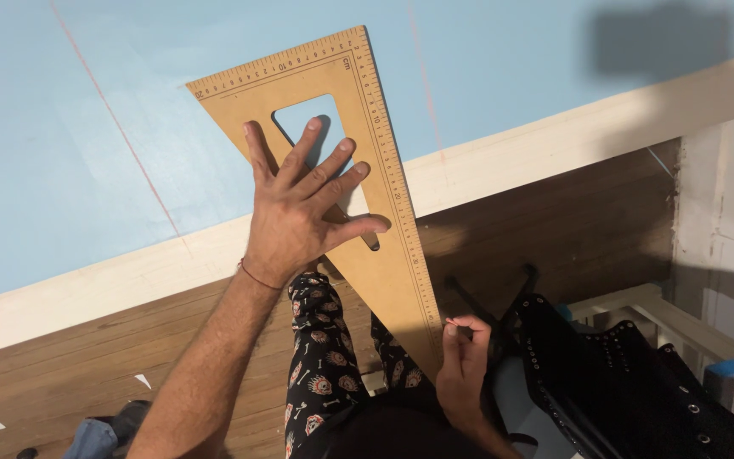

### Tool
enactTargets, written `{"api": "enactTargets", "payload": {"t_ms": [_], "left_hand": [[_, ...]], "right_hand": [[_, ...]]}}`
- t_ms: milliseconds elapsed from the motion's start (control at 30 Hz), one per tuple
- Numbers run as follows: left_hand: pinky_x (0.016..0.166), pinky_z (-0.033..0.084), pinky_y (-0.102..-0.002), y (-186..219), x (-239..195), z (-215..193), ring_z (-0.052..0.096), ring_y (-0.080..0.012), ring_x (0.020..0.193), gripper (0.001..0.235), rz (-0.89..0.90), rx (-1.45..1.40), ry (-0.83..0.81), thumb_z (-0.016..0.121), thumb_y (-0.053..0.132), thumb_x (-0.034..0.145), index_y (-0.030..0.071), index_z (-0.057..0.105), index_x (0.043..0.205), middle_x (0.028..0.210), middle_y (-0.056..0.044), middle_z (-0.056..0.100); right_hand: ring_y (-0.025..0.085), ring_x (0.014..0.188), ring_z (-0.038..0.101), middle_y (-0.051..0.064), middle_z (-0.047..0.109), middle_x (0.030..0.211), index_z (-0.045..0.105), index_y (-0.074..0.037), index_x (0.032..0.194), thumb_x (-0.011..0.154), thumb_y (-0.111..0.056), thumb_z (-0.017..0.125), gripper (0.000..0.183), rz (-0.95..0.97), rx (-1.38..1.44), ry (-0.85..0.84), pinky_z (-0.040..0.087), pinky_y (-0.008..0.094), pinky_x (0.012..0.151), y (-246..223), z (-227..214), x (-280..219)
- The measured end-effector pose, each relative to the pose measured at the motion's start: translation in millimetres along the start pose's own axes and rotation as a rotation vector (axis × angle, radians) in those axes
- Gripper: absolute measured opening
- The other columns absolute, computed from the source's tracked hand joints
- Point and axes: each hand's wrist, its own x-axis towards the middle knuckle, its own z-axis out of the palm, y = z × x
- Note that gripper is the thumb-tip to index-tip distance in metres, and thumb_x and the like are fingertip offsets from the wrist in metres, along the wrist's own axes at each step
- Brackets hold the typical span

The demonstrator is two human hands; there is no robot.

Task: Using a large set square to measure and mark lines on a blue sheet of material

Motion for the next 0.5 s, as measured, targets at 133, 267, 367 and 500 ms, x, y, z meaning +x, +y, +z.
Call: {"api": "enactTargets", "payload": {"t_ms": [133, 267, 367, 500], "left_hand": [[0.119, 0.005, -0.087, 0, -1, 1, 0.038, -0.0333, 0.157, 0.087, -0.004, 0.001, -0.006, 0.074, 0.084, 0.096, 0.032, 0.04, 0.158, 0.165, 0.007, 0.035], [0.119, 0.003, -0.086, 0, 1, 2, 0.037, -0.0314, 0.157, 0.09, -0.004, -0.011, -0.015, 0.076, 0.083, 0.094, 0.03, 0.043, 0.158, 0.166, 0.006, 0.033], [0.12, 0.002, -0.085, -1, 0, -1, 0.034, -0.0289, 0.158, 0.091, -0.002, -0.015, -0.006, 0.076, 0.082, 0.094, 0.029, 0.042, 0.159, 0.166, 0.007, 0.031], [0.115, 0.005, -0.086, 2, 7, -5, 0.038, -0.028, 0.152, 0.076, 0.008, -0.059, 0.061, 0.076, 0.075, 0.089, 0.018, 0.07, 0.138, 0.16, 0.004, 0.043]], "right_hand": [[0.017, 0.104, 0.06, 0.009, 0.058, 0.11, 0.054, -0.006, 0.117, 0.106, -0.019, 0.052, 0.016, 0.019, -0.004, -0.022, 0.049, 0.029, 0.089, -5, 0, 2], [0.022, 0.097, 0.064, 0.016, 0.062, 0.108, 0.056, -0.003, 0.112, 0.106, -0.01, 0.055, 0.009, -0.314, -0.035, 0.054, 0.052, 0.031, 0.089, -41, -1, 53], [0.028, 0.092, 0.06, 0.017, 0.059, 0.104, 0.061, 0.003, 0.106, 0.107, -0.003, 0.06, 0.006, -0.805, -0.243, 0.067, 0.051, 0.037, 0.086, -126, 20, 127], [0.037, 0.096, 0.062, 0.019, 0.066, 0.101, 0.07, 0.01, 0.101, 0.108, 0.0, 0.063, 0.013, -1.312, -0.386, -0.178, 0.052, 0.046, 0.09, -223, 89, 223]]}}
